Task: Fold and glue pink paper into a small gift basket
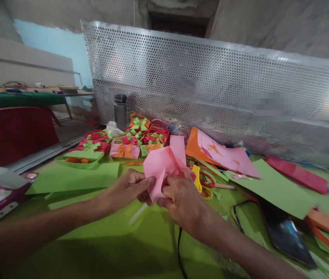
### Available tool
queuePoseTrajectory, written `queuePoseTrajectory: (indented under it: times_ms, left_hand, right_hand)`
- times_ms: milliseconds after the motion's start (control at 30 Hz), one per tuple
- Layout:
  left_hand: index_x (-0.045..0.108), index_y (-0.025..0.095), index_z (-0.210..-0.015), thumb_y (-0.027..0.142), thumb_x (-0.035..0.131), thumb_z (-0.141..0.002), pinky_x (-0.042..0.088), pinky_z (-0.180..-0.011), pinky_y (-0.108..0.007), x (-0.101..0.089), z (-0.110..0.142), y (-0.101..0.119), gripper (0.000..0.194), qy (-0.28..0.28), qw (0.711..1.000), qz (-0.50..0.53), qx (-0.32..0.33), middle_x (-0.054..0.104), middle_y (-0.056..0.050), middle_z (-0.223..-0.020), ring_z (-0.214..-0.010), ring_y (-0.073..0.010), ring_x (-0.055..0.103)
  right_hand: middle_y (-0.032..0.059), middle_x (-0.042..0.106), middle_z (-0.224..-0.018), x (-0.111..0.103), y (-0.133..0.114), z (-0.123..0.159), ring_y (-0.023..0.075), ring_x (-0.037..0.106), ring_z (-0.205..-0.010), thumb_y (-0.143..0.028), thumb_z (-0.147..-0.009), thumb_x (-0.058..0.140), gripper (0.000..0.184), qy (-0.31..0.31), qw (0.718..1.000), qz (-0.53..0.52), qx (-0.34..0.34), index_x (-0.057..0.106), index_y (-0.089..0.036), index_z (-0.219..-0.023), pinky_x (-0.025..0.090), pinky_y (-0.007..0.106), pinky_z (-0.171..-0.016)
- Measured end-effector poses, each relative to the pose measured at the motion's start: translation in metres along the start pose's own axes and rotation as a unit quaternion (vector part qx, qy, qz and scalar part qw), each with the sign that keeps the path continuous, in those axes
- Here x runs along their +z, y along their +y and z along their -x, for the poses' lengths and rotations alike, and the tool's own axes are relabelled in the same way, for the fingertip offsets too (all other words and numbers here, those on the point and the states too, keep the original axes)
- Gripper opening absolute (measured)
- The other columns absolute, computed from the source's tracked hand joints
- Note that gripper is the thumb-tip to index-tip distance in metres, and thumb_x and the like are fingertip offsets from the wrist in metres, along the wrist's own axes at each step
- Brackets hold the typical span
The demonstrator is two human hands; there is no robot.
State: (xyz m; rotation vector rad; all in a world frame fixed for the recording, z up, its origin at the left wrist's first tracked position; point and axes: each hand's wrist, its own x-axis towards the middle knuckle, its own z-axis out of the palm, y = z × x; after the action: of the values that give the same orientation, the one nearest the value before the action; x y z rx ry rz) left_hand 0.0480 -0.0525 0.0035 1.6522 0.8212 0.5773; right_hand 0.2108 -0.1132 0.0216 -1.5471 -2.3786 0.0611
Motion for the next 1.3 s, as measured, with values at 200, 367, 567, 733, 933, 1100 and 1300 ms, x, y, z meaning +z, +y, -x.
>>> queuePoseTrajectory:
  times_ms: [200,367,567,733,933,1100,1300]
  left_hand:
    - [0.054,0.012,-0.055,0.043,0.041,-0.084,0.035,-0.039,-0.017,-0.005,-0.001,-0.005,0.045,0.0,0.988,-0.138,0.062,0.056,-0.003,-0.048,-0.039,-0.0084,0.049]
    - [0.056,0.011,-0.059,0.039,0.047,-0.082,0.04,-0.041,-0.016,-0.006,-0.003,-0.005,0.037,-0.068,0.995,-0.069,0.03,0.06,-0.003,-0.054,-0.041,-0.0074,0.052]
    - [0.061,0.009,-0.066,0.035,0.054,-0.077,0.045,-0.047,-0.018,-0.012,-0.005,-0.004,0.029,-0.123,0.992,-0.001,-0.012,0.066,-0.007,-0.066,-0.047,-0.0087,0.058]
    - [0.058,0.01,-0.057,0.035,0.052,-0.079,0.042,-0.043,-0.016,-0.014,-0.004,-0.002,0.034,-0.094,0.995,-0.044,-0.002,0.061,-0.003,-0.054,-0.043,-0.0079,0.055]
    - [0.06,0.011,-0.059,0.039,0.054,-0.078,0.044,-0.045,-0.018,-0.013,-0.004,-0.006,0.035,-0.085,0.996,0.001,0.007,0.063,-0.004,-0.056,-0.044,-0.0085,0.055]
    - [0.062,0.01,-0.063,0.04,0.056,-0.077,0.042,-0.045,-0.018,-0.007,-0.003,-0.015,0.033,-0.081,0.996,0.024,0.025,0.065,-0.006,-0.059,-0.045,-0.0094,0.056]
    - [0.055,0.011,-0.062,0.04,0.052,-0.078,0.042,-0.045,-0.018,0.0,-0.002,-0.02,0.034,-0.048,0.998,0.031,0.039,0.062,-0.005,-0.054,-0.046,-0.0107,0.058]
  right_hand:
    - [-0.0008,0.053,-0.062,-0.002,-0.002,-0.001,0.0122,0.05,-0.06,-0.014,-0.077,0.06,0.026,-0.001,0.999,0.031,-0.017,0.054,-0.014,-0.052,0.037,0.037,-0.075]
    - [-0.0011,0.052,-0.062,0.002,0.003,0.0,0.0104,0.049,-0.058,-0.012,-0.078,0.057,0.028,0.003,1.0,0.015,-0.026,0.053,-0.013,-0.051,0.035,0.038,-0.08]
    - [0.0001,0.054,-0.063,-0.001,0.0,-0.001,0.0123,0.05,-0.062,-0.01,-0.077,0.056,0.025,-0.022,1.0,0.009,-0.007,0.055,-0.014,-0.052,0.036,0.035,-0.075]
    - [0.0012,0.056,-0.066,-0.004,-0.002,-0.001,0.0131,0.051,-0.064,-0.017,-0.082,0.054,0.028,-0.028,1.0,0.013,0.006,0.057,-0.014,-0.054,0.034,0.038,-0.078]
    - [0.0005,0.059,-0.068,-0.002,0.004,-0.001,0.0144,0.053,-0.067,-0.017,-0.084,0.049,0.027,0.0,0.999,-0.007,-0.046,0.064,-0.019,-0.06,0.03,0.041,-0.086]
    - [0.0013,0.062,-0.068,0.001,0.004,-0.002,0.0155,0.055,-0.068,-0.012,-0.079,0.051,0.024,-0.006,0.999,-0.011,-0.041,0.066,-0.019,-0.063,0.032,0.038,-0.082]
    - [0.0008,0.063,-0.068,0.002,-0.001,-0.004,0.0162,0.055,-0.069,-0.009,-0.075,0.056,0.019,-0.012,1.0,-0.009,-0.019,0.066,-0.019,-0.062,0.026,0.045,-0.088]
